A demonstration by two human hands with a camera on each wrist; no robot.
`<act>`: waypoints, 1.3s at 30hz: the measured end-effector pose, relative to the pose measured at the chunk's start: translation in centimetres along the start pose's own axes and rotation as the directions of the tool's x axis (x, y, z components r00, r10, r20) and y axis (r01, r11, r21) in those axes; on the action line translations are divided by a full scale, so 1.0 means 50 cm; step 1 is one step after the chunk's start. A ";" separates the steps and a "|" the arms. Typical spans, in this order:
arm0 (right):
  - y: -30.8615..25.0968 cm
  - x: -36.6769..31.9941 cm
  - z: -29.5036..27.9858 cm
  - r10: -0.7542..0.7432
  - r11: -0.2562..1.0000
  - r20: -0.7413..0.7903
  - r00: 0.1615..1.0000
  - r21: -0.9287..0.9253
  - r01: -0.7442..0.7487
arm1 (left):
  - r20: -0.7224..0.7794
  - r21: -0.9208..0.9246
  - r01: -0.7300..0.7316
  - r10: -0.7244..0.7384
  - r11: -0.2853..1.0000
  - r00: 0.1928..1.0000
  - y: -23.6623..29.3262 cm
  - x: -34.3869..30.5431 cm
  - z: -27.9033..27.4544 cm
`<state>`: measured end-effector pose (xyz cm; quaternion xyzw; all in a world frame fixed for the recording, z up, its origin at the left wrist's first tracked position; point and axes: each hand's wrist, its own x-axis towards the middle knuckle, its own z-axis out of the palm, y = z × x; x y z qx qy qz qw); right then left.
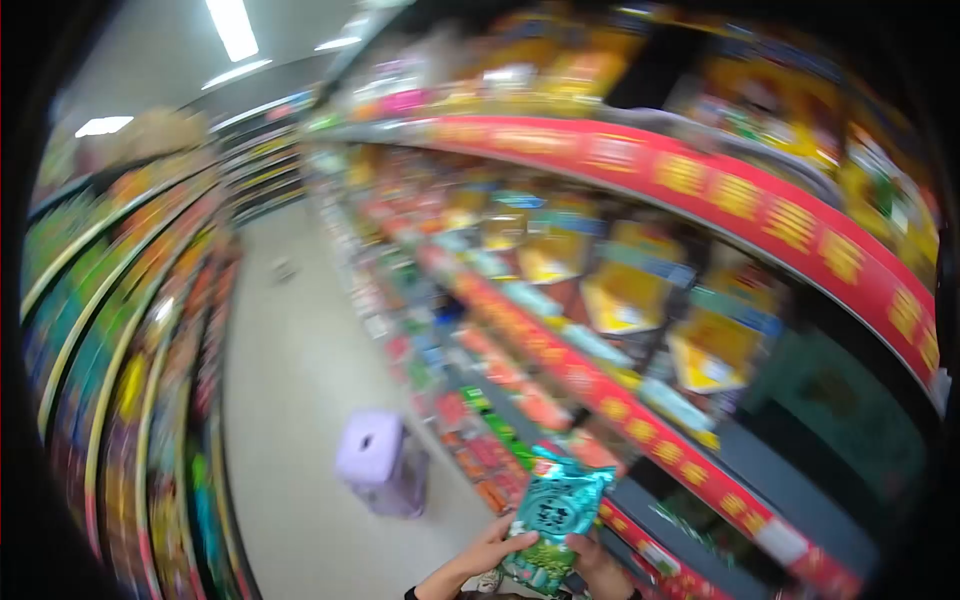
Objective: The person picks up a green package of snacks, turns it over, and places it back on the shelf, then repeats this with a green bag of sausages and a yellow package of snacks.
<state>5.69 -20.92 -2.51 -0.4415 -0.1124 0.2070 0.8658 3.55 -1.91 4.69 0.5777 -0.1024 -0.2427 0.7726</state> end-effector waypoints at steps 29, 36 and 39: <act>-0.081 -0.250 0.100 -0.543 0.838 -0.803 0.246 -0.504 0.207 | 0.669 0.152 0.074 -0.158 0.986 0.727 -0.041 0.214 0.154; -0.076 -0.250 0.057 -0.564 0.824 -0.699 0.439 -0.507 0.252 | 0.578 0.130 -0.068 -0.020 0.989 0.816 -0.049 0.226 0.141; -0.080 -0.247 0.049 -0.516 0.853 -0.693 0.503 -0.468 0.231 | 0.507 0.144 -0.015 -0.061 0.989 0.860 -0.049 0.232 0.126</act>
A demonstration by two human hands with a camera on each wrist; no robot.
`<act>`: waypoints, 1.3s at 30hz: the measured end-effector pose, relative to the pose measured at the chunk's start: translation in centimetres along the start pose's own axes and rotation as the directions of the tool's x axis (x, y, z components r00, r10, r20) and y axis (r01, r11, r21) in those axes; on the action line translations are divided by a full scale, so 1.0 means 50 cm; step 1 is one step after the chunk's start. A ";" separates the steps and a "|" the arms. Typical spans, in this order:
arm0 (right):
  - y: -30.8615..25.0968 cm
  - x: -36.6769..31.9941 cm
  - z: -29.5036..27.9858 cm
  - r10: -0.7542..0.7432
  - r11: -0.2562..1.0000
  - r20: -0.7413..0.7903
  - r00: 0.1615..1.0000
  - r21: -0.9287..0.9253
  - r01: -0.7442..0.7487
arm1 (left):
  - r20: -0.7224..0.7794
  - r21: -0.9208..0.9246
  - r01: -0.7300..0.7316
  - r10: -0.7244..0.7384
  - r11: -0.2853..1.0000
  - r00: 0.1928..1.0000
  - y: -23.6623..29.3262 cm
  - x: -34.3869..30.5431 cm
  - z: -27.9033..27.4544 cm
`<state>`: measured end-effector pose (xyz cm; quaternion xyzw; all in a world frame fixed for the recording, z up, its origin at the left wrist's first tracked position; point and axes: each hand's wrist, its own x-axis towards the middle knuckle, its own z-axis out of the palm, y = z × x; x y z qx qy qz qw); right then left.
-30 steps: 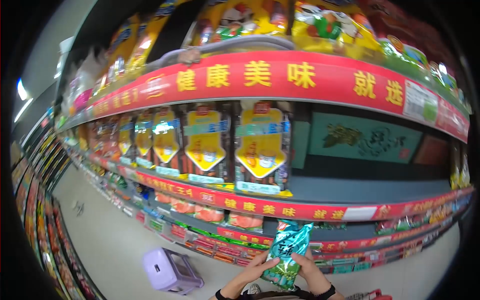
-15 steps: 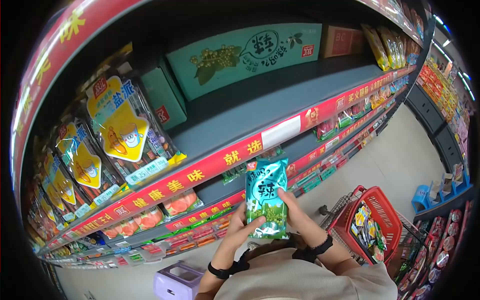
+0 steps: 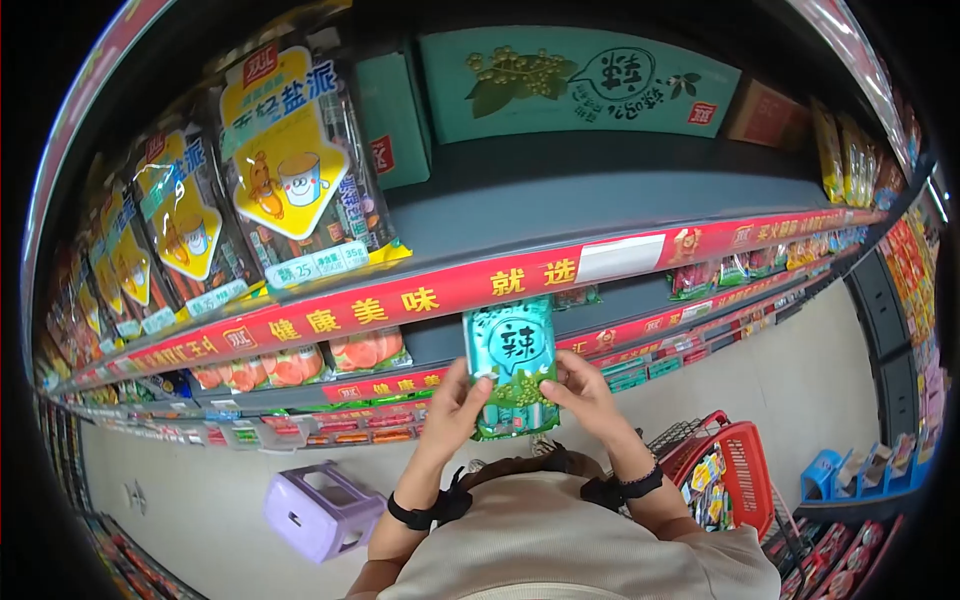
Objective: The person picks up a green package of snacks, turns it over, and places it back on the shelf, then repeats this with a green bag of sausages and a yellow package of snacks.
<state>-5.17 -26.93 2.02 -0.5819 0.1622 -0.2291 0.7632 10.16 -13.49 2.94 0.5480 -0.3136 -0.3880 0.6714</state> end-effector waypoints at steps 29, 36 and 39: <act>0.044 0.243 0.076 -0.246 0.866 -0.034 0.969 -0.457 0.204 | -0.477 -0.341 -0.272 0.084 0.900 0.875 -0.014 -0.271 -0.161; 0.041 0.250 0.136 -0.049 0.944 0.011 0.999 -0.327 0.050 | -0.428 -0.331 -0.209 0.051 0.920 0.902 -0.045 -0.296 -0.207; 0.082 0.267 0.120 -0.183 0.935 0.035 0.982 -0.301 0.185 | -0.409 -0.372 -0.154 -0.013 0.915 0.913 -0.050 -0.304 -0.206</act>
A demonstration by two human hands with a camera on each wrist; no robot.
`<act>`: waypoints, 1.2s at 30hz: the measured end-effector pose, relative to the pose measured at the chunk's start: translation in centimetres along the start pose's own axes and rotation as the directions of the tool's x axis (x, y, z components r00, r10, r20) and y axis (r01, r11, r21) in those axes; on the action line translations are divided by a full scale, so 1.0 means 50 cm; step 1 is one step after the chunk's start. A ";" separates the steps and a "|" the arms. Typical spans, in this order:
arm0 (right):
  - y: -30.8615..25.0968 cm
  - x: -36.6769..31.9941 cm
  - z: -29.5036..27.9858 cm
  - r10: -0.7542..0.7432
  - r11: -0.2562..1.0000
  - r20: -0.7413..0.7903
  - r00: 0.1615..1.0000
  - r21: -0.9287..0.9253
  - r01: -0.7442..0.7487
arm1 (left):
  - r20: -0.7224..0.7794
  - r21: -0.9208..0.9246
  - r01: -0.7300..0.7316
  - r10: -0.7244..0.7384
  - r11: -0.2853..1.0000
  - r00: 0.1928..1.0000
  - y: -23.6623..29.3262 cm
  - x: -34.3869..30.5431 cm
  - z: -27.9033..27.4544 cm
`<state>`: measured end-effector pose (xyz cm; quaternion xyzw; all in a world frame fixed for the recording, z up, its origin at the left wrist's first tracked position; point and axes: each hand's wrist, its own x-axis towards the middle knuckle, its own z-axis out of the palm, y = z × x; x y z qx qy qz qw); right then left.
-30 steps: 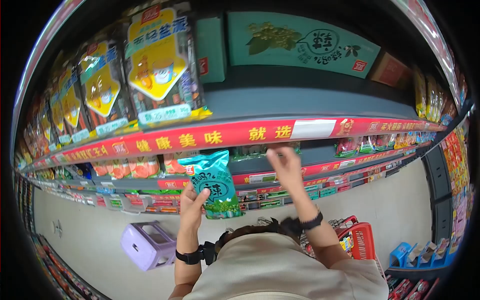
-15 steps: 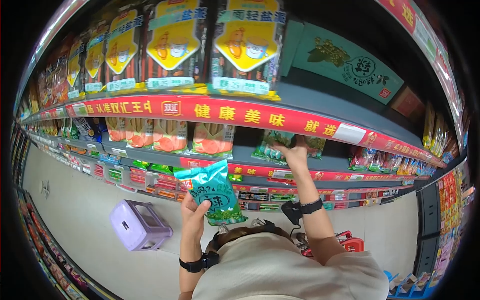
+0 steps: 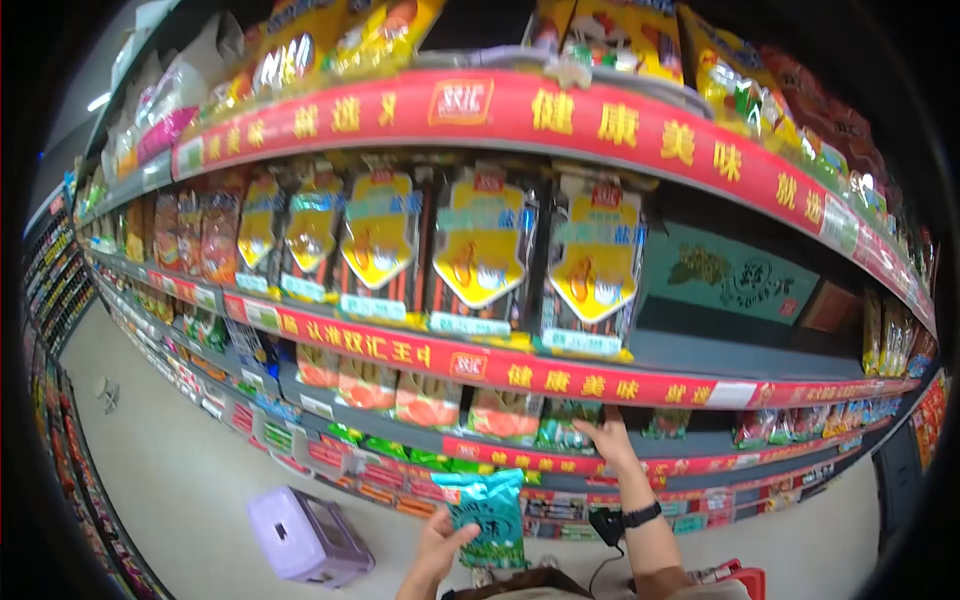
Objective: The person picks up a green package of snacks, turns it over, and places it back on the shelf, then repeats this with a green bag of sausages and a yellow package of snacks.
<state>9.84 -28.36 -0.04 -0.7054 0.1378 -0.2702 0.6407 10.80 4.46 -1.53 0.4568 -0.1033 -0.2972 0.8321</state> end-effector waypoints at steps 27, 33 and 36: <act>-0.062 -0.065 -0.096 -0.549 0.691 -0.510 0.663 -0.722 0.017 | 0.090 0.075 0.067 -0.074 0.995 0.993 -0.045 0.056 0.050; -0.034 -0.052 -0.226 -0.580 0.584 -0.586 0.566 -0.784 -0.212 | 0.110 0.004 0.240 -0.239 0.971 0.965 -0.093 0.084 0.061; 0.046 -0.025 -0.268 -0.384 0.876 -0.557 0.736 -0.472 0.100 | 0.055 0.046 0.087 -0.089 0.995 0.994 -0.081 0.076 0.127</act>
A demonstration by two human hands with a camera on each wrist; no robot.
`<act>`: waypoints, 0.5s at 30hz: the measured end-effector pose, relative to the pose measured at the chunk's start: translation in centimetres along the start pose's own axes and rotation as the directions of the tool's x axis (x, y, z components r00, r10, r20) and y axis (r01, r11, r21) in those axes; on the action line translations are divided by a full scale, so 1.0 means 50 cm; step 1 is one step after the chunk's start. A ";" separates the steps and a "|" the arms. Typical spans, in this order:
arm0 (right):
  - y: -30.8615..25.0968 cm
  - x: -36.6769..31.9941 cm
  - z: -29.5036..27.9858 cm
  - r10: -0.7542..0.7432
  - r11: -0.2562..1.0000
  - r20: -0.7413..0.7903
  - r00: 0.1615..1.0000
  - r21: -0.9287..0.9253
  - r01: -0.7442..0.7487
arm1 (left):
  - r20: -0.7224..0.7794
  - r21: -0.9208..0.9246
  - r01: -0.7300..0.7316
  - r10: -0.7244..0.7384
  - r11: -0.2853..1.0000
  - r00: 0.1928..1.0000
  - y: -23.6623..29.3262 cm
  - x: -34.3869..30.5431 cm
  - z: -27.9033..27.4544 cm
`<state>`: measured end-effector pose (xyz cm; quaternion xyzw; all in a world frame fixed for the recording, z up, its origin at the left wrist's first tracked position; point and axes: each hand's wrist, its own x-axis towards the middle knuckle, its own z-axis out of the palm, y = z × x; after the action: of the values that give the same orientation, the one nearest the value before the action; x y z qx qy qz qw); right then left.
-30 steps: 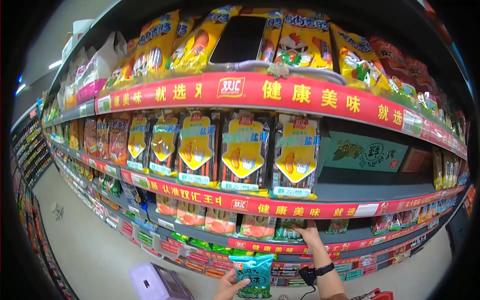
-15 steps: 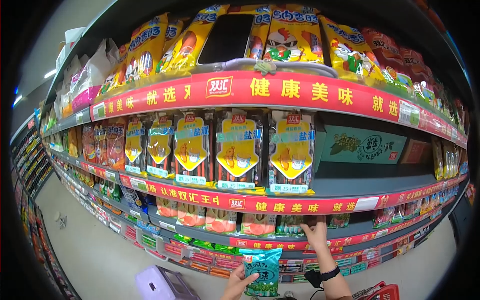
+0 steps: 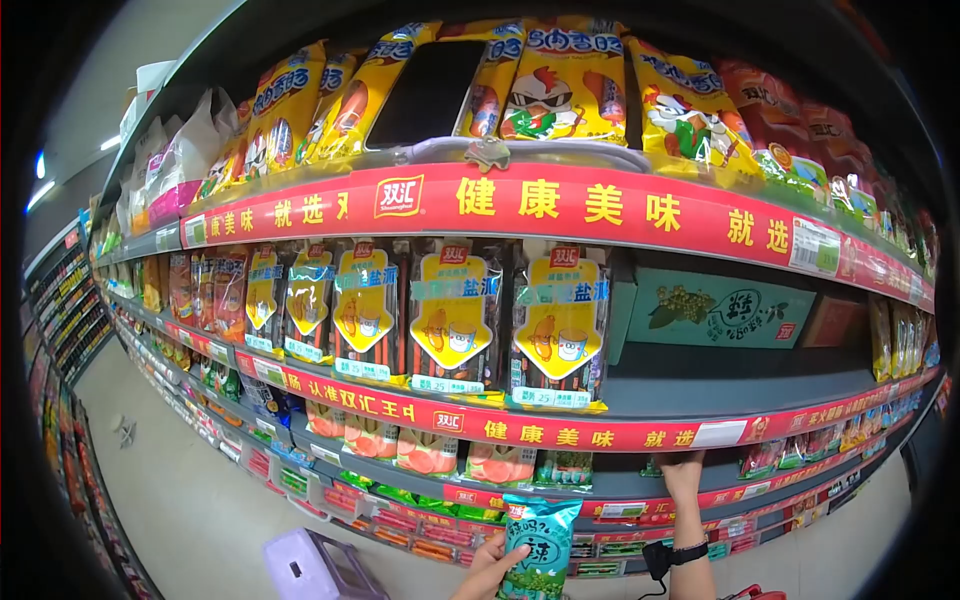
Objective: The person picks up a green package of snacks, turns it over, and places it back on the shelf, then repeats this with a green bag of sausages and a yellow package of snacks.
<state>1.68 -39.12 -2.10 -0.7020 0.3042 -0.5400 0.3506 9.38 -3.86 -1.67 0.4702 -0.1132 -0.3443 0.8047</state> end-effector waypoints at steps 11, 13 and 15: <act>-0.089 0.010 0.011 -0.147 0.929 0.149 0.978 -0.319 0.188 | 0.072 0.005 0.060 -0.060 0.998 0.996 -0.004 0.026 0.061; -0.034 -0.007 0.020 -0.183 0.863 0.000 0.983 -0.479 0.161 | 0.069 0.006 0.059 -0.060 0.998 0.996 -0.007 0.021 0.074; -0.038 -0.001 0.010 -0.217 0.877 -0.032 0.976 -0.444 0.181 | 0.104 0.006 0.015 -0.016 1.000 0.994 0.000 0.027 0.090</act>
<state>2.22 -37.90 -0.63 -0.7681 0.3583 -0.5185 0.1136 8.08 -7.79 0.51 0.4545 -0.1524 -0.3744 0.7938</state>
